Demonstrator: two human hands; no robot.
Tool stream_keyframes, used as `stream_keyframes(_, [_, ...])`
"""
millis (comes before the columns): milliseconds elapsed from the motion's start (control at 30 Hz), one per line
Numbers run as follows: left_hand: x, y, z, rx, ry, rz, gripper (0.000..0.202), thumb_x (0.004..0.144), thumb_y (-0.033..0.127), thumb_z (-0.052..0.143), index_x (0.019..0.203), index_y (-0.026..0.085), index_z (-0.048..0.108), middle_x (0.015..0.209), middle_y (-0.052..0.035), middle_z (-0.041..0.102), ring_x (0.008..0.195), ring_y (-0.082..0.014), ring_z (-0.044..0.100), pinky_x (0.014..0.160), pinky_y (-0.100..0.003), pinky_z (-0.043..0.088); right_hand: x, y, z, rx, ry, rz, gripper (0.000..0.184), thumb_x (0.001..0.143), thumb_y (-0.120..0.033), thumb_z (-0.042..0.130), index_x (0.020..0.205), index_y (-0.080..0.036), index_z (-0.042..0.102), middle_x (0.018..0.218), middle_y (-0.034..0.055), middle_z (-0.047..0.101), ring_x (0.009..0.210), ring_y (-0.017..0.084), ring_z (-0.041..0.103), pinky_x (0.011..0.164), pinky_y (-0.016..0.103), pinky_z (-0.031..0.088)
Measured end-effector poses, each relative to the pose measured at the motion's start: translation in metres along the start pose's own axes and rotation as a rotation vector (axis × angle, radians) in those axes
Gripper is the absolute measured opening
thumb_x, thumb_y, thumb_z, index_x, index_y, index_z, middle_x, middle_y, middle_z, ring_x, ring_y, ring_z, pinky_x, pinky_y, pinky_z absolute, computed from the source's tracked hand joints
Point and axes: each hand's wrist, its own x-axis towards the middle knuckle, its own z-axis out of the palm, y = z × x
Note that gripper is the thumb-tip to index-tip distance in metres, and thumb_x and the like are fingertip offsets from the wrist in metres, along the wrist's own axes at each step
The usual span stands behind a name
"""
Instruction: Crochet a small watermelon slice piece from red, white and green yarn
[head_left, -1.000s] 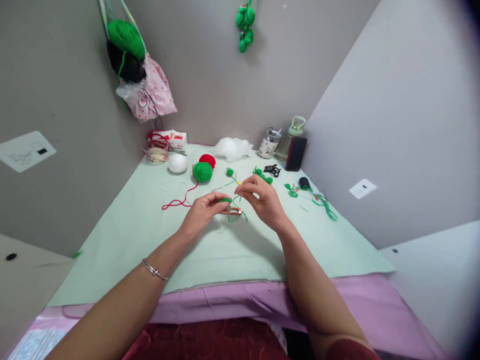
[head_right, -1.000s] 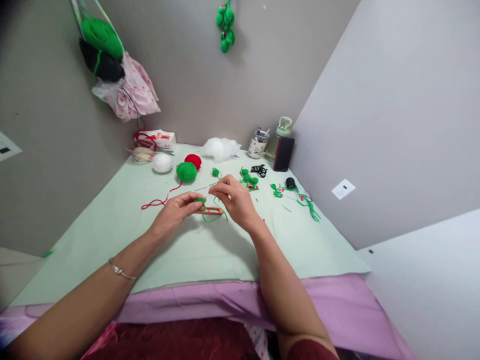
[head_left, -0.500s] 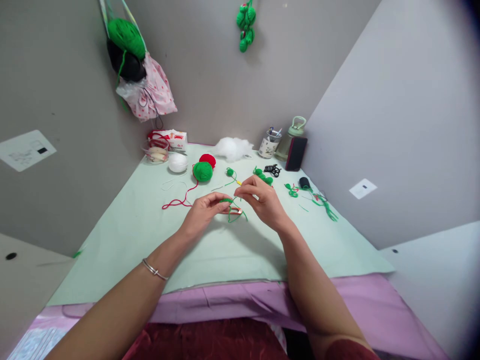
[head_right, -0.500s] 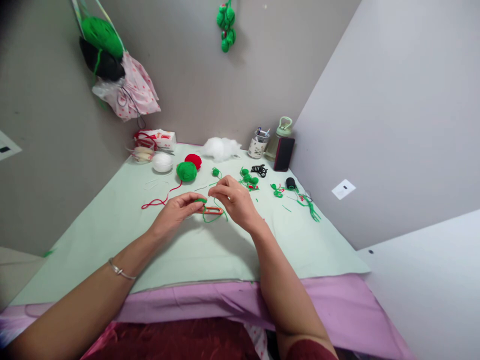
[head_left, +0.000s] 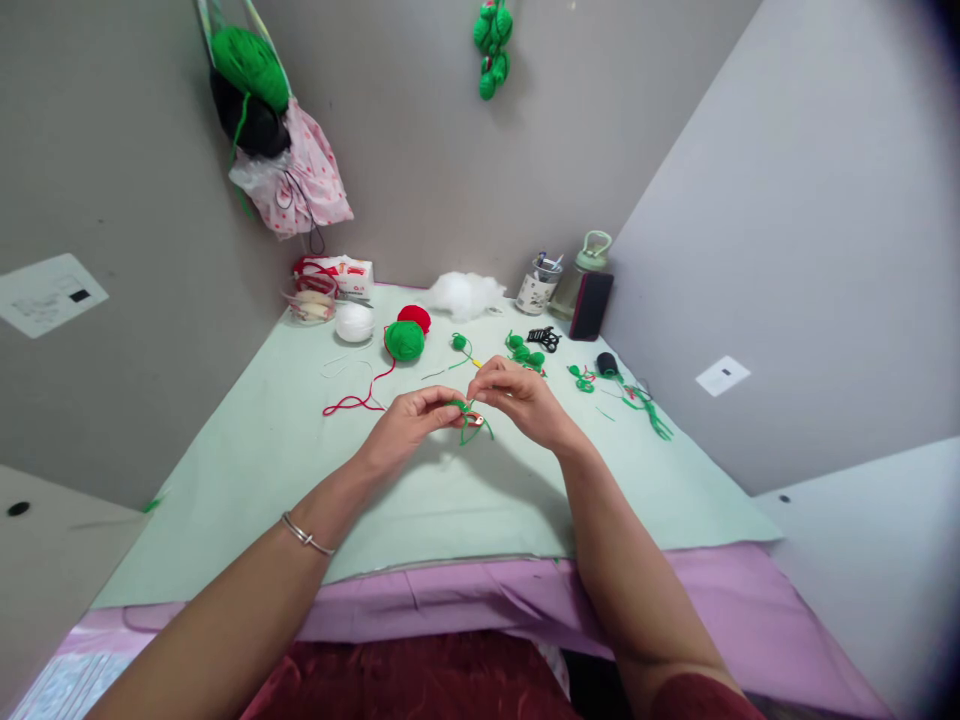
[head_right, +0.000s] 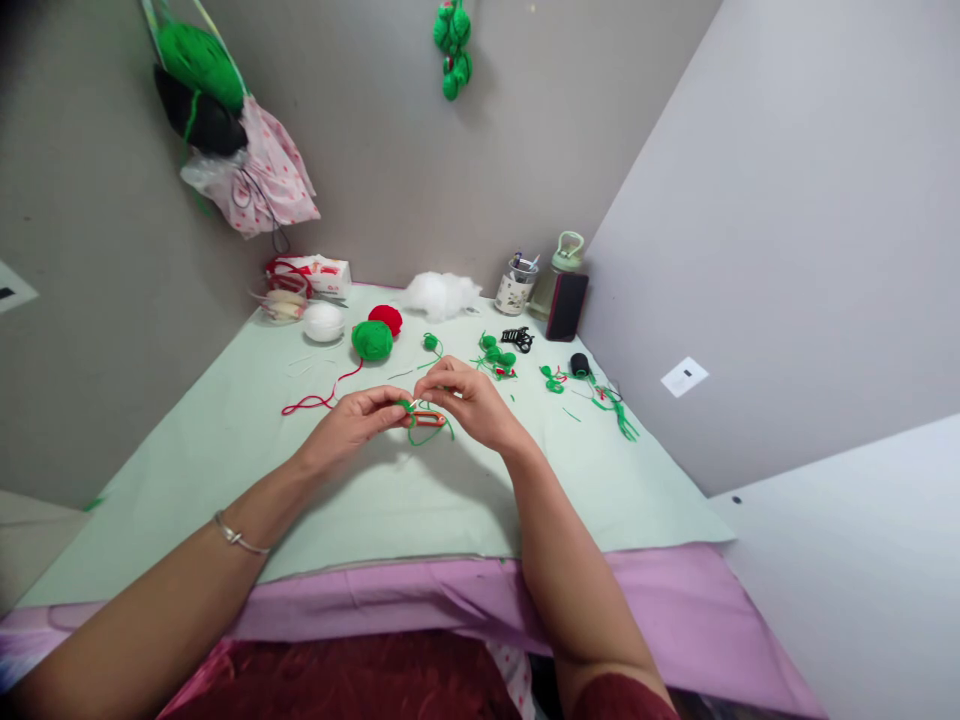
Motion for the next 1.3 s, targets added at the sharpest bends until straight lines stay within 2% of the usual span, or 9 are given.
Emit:
stream_keyframes(133, [0.000, -0.001, 0.000, 0.005, -0.005, -0.004, 0.026, 0.083, 0.040, 0.084, 0.098, 0.019, 0.079, 0.091, -0.0041, 0.079, 0.093, -0.0222, 0.075, 0.095, -0.035, 0.053, 0.000, 0.001, -0.001, 0.011, -0.010, 0.006, 0.025, 0.100, -0.044, 0.067, 0.092, -0.024, 0.080, 0.092, 0.0052, 0.066, 0.087, 0.019, 0.064, 0.080, 0.034, 0.053])
stream_keyframes(300, [0.000, 0.002, 0.001, 0.008, -0.004, -0.007, 0.026, 0.081, 0.041, 0.084, 0.096, 0.019, 0.080, 0.087, -0.0043, 0.078, 0.091, -0.0234, 0.074, 0.095, -0.037, 0.054, -0.001, -0.003, -0.002, -0.002, 0.008, 0.005, 0.020, 0.100, -0.039, 0.068, 0.092, -0.025, 0.081, 0.095, 0.0050, 0.066, 0.089, 0.019, 0.064, 0.081, 0.034, 0.053])
stream_keyframes(467, [0.000, 0.004, 0.003, -0.005, 0.031, -0.004, 0.027, 0.078, 0.041, 0.085, 0.093, 0.019, 0.078, 0.086, -0.0036, 0.075, 0.085, -0.0211, 0.072, 0.091, -0.036, 0.054, 0.000, -0.001, 0.006, -0.015, 0.067, 0.003, 0.017, 0.098, -0.035, 0.070, 0.089, -0.025, 0.081, 0.092, 0.0050, 0.069, 0.090, 0.019, 0.066, 0.081, 0.034, 0.055])
stream_keyframes(567, [0.000, 0.004, 0.002, -0.020, 0.082, 0.011, 0.028, 0.078, 0.041, 0.085, 0.094, 0.020, 0.077, 0.085, -0.0016, 0.073, 0.081, -0.0182, 0.069, 0.089, -0.034, 0.053, 0.000, 0.002, 0.014, -0.028, 0.136, 0.014, 0.010, 0.096, -0.030, 0.071, 0.098, -0.025, 0.079, 0.097, 0.0053, 0.071, 0.094, 0.019, 0.067, 0.080, 0.033, 0.056])
stream_keyframes(667, [0.001, 0.003, 0.002, -0.034, 0.121, 0.024, 0.029, 0.077, 0.041, 0.086, 0.092, 0.020, 0.075, 0.084, -0.0001, 0.071, 0.078, -0.0160, 0.066, 0.086, -0.032, 0.053, 0.000, 0.001, 0.022, -0.042, 0.183, 0.015, 0.014, 0.097, -0.025, 0.068, 0.107, -0.024, 0.076, 0.104, 0.0058, 0.074, 0.091, 0.018, 0.069, 0.079, 0.031, 0.058])
stream_keyframes(867, [0.003, 0.006, 0.004, -0.068, 0.159, 0.037, 0.034, 0.072, 0.043, 0.087, 0.089, 0.018, 0.073, 0.084, -0.0003, 0.070, 0.077, -0.0154, 0.064, 0.085, -0.033, 0.055, -0.002, -0.010, 0.033, -0.129, 0.170, -0.052, 0.021, 0.101, -0.017, 0.057, 0.113, -0.023, 0.073, 0.108, 0.0078, 0.078, 0.096, 0.018, 0.073, 0.084, 0.031, 0.059])
stream_keyframes(1000, [0.002, 0.005, 0.004, -0.075, 0.179, 0.032, 0.033, 0.073, 0.044, 0.087, 0.086, 0.017, 0.073, 0.084, -0.0009, 0.070, 0.079, -0.0164, 0.066, 0.086, -0.033, 0.056, -0.004, -0.013, 0.038, -0.241, 0.136, -0.111, 0.018, 0.102, -0.019, 0.057, 0.113, -0.023, 0.070, 0.109, 0.0089, 0.078, 0.098, 0.019, 0.074, 0.088, 0.032, 0.059])
stream_keyframes(1167, [0.002, -0.001, 0.004, -0.064, 0.201, 0.011, 0.032, 0.074, 0.044, 0.086, 0.083, 0.017, 0.073, 0.085, -0.0026, 0.072, 0.081, -0.0178, 0.068, 0.088, -0.034, 0.055, -0.006, -0.006, 0.042, -0.421, 0.086, -0.155, 0.016, 0.105, -0.025, 0.054, 0.101, -0.024, 0.069, 0.099, 0.0072, 0.078, 0.087, 0.018, 0.072, 0.074, 0.027, 0.053])
stream_keyframes(1300, [0.004, -0.005, 0.003, -0.052, 0.216, -0.007, 0.033, 0.075, 0.046, 0.085, 0.082, 0.016, 0.073, 0.084, -0.0033, 0.072, 0.080, -0.0181, 0.068, 0.089, -0.035, 0.055, -0.007, -0.003, 0.044, -0.528, 0.073, -0.172, 0.017, 0.105, -0.021, 0.052, 0.099, -0.024, 0.068, 0.095, 0.0044, 0.077, 0.079, 0.015, 0.069, 0.064, 0.024, 0.046])
